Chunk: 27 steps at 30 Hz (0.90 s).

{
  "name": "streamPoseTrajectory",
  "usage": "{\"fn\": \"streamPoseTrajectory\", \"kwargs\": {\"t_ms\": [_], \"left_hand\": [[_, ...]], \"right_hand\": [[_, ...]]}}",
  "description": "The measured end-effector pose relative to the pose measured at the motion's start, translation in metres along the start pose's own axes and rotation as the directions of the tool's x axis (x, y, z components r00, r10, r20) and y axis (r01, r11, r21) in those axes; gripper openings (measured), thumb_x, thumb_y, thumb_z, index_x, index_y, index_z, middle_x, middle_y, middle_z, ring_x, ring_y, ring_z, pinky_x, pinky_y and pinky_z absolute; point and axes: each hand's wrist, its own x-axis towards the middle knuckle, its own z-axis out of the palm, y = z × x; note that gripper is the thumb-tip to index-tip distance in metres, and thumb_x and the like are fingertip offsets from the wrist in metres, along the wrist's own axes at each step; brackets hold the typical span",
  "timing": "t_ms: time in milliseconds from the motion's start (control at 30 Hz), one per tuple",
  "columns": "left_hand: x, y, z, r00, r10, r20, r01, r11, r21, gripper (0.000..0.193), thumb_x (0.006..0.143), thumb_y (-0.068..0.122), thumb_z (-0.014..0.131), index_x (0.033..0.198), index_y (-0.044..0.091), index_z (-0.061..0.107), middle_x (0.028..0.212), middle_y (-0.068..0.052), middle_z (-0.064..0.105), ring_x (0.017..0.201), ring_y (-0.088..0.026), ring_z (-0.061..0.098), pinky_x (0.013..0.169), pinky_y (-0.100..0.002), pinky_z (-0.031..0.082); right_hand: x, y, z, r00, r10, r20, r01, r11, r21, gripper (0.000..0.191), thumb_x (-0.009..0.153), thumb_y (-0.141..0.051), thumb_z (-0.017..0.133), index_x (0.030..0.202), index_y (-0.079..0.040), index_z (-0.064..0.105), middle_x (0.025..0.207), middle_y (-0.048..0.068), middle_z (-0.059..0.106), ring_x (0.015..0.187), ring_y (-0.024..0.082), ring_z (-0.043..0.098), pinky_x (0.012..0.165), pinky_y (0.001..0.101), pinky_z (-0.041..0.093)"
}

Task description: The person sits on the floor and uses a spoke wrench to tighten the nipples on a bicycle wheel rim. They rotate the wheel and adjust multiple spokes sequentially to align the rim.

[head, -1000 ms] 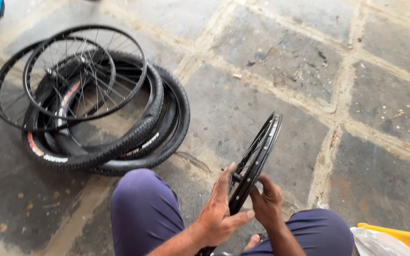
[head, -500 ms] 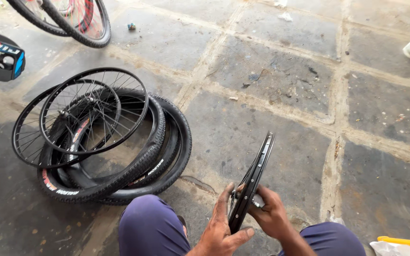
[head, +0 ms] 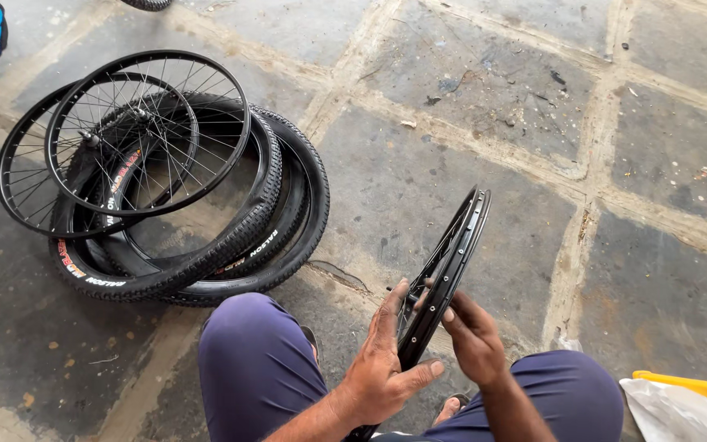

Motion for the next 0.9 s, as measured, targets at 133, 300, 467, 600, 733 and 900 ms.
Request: {"fn": "streamPoseTrajectory", "kwargs": {"t_ms": [133,300,467,600,733,900], "left_hand": [[0.000,0.001,0.000,1.000,-0.008,-0.001,0.008,0.999,-0.048,0.110,0.089,0.038,0.075,0.163,0.001,0.003,0.163,-0.032,0.023,0.156,-0.044,0.023,0.124,-0.053,0.023],[-0.001,0.000,0.002,1.000,0.002,-0.020,-0.002,1.000,0.002,0.110,0.089,0.039,0.077,0.163,0.000,0.005,0.165,-0.033,0.022,0.157,-0.045,0.021,0.125,-0.053,0.021],[0.000,-0.003,0.002,1.000,-0.015,-0.017,0.014,0.999,-0.048,0.112,0.087,0.042,0.075,0.163,0.000,0.004,0.165,-0.032,0.021,0.158,-0.044,0.021,0.126,-0.052,0.021],[0.000,-0.005,0.000,0.998,-0.040,0.043,0.043,0.997,-0.066,0.113,0.091,0.042,0.074,0.163,0.001,-0.002,0.166,-0.032,0.015,0.159,-0.045,0.014,0.126,-0.054,0.016],[0.002,-0.005,0.001,0.994,-0.076,0.075,0.082,0.993,-0.080,0.113,0.091,0.041,0.073,0.163,0.004,-0.005,0.164,-0.032,0.012,0.158,-0.045,0.011,0.125,-0.056,0.016],[0.001,-0.004,0.000,0.998,-0.034,0.055,0.038,0.996,-0.077,0.113,0.089,0.041,0.075,0.163,0.002,-0.003,0.165,-0.032,0.013,0.159,-0.045,0.012,0.125,-0.056,0.016]], "right_hand": [[-0.001,-0.002,-0.007,0.985,0.163,0.057,-0.167,0.983,0.079,0.059,0.098,-0.008,0.060,0.153,0.004,0.042,0.126,0.013,0.066,0.121,0.021,0.062,0.105,0.0365,0.050],[-0.006,0.009,-0.011,0.999,0.042,0.017,-0.042,0.999,0.005,0.060,0.095,-0.004,0.064,0.150,0.006,0.043,0.122,0.016,0.068,0.108,0.023,0.064,0.092,0.0393,0.052],[-0.006,0.016,-0.013,0.997,0.039,0.069,-0.053,0.975,0.214,0.049,0.102,-0.004,0.055,0.147,0.012,0.048,0.121,0.019,0.069,0.117,0.026,0.065,0.106,0.0395,0.049],[-0.005,0.019,-0.006,0.994,-0.111,0.000,0.111,0.993,0.051,0.038,0.105,-0.007,0.053,0.136,0.014,0.053,0.126,0.022,0.069,0.119,0.030,0.067,0.104,0.0470,0.054],[0.002,0.009,-0.001,0.999,-0.031,0.039,0.022,0.981,0.191,0.040,0.107,-0.009,0.052,0.139,0.014,0.056,0.125,0.024,0.069,0.122,0.031,0.065,0.109,0.0434,0.050],[0.012,-0.021,0.003,0.989,0.054,0.140,-0.077,0.983,0.164,0.049,0.089,-0.012,0.069,0.134,0.004,0.057,0.119,0.017,0.072,0.113,0.027,0.068,0.099,0.0423,0.057]]}}
